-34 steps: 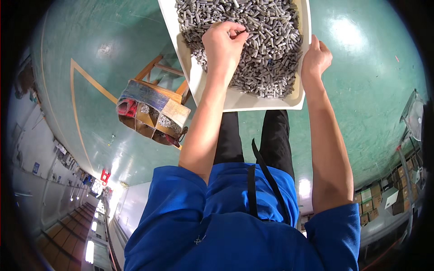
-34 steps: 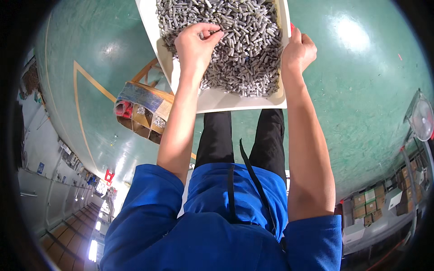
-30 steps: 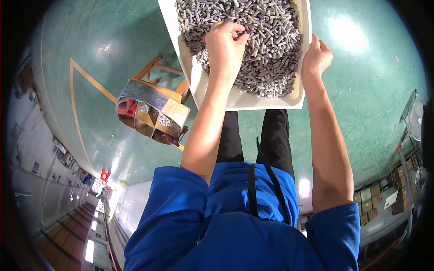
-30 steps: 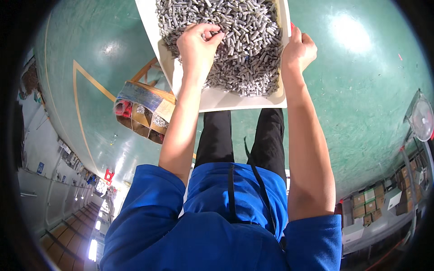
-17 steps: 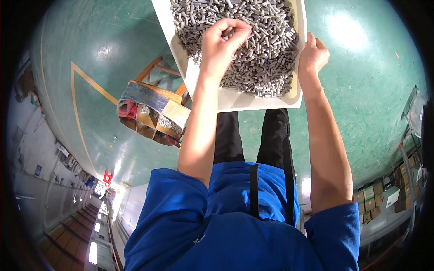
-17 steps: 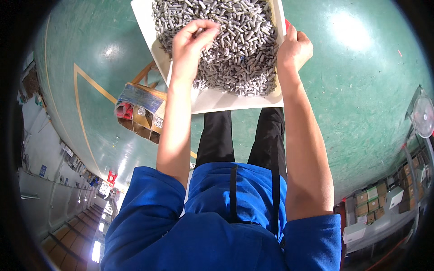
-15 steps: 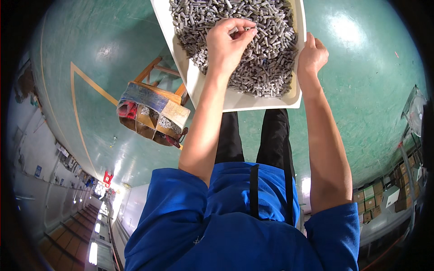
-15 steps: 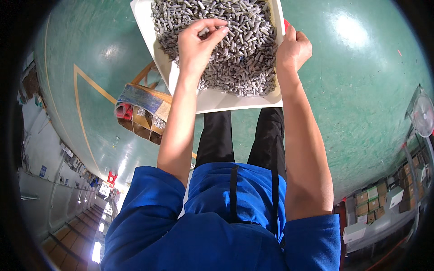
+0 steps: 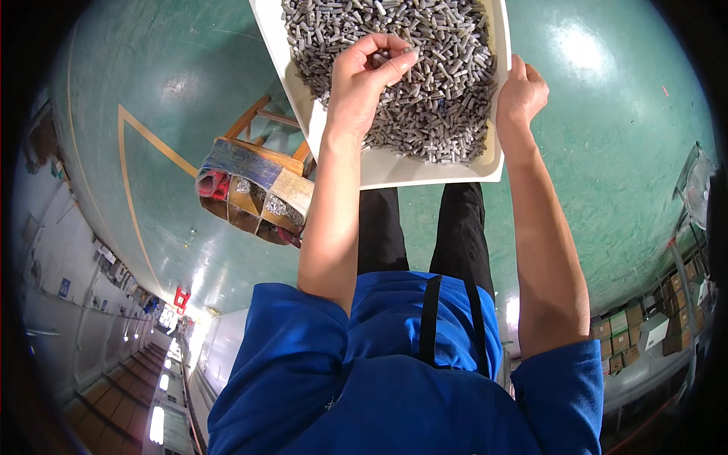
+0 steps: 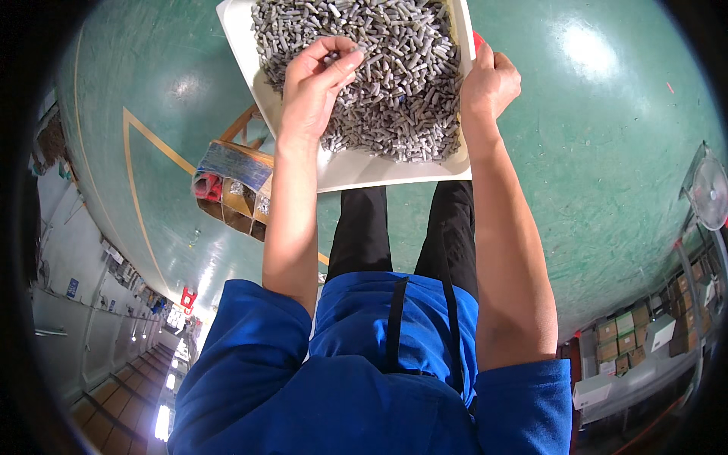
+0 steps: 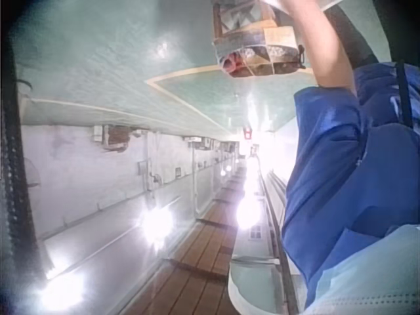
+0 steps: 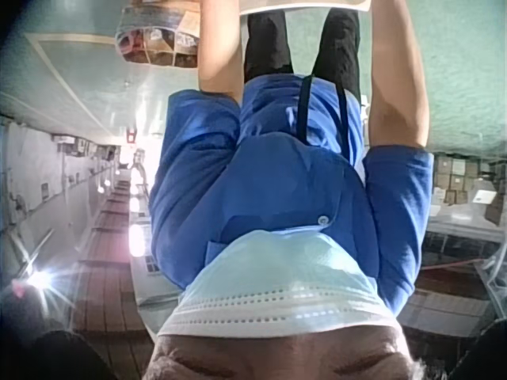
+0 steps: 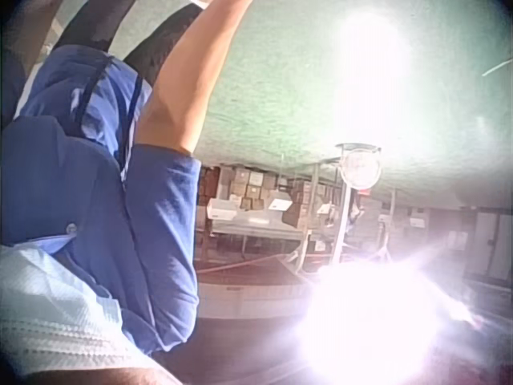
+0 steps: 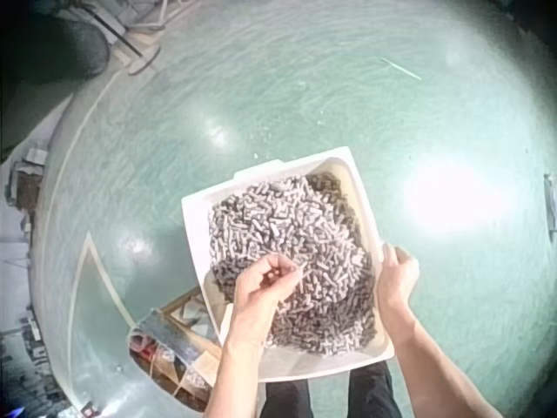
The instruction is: The person sorts through small metal parts in a tray by hand.
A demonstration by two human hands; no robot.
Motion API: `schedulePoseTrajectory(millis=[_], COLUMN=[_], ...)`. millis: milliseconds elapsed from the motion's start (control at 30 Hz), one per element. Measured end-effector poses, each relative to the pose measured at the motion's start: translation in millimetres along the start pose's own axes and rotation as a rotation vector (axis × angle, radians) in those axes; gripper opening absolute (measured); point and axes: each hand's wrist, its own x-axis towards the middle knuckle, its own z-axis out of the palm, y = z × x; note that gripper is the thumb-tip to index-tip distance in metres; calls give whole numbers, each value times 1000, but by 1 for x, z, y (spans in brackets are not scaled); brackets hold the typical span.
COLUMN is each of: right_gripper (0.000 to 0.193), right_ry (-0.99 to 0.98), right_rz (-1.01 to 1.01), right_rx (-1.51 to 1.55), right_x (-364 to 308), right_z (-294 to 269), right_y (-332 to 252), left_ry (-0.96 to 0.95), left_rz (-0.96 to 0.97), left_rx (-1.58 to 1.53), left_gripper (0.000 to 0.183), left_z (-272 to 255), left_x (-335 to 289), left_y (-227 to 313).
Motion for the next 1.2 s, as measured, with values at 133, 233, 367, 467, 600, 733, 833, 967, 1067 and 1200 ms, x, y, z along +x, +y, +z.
schedulePoseTrajectory(millis=[133,233,367,467,600,733,833,967,1067,1200], right_gripper=[30,30,30,30,30,33,34,28,28,28], right_ry=[3,-13,-5,8,1,-1,-9,21,1,-12], right_rz=[-3,-5,24,12,8,-3,11,5,12,34], right_rx=[51,43,64,33,58,7,14,34,42,27], right_x=[-1,-1,3,5,5,7,7,10,10,11], right_z=[-1,-3,-3,-4,-5,-7,-8,-6,-6,-6], right_y=[-1,-2,0,2,-1,-3,-5,0,0,-2], left_ry=[-198,-193,-145,-133,-120,-85,-96,-128,-138,-41], left_rz=[-86,-92,-14,-38,-14,22,4,-101,-42,180], left_rx=[-267,-52,71,22,-6,47,22,27,19,400], left_gripper=[16,16,19,19,15,15,22,27,19,20], left_z=[4,11,16,16,14,17,19,20,27,30], left_x=[0,2,6,5,4,3,4,5,8,17], left_y=[6,1,-3,2,2,3,3,5,3,-10])
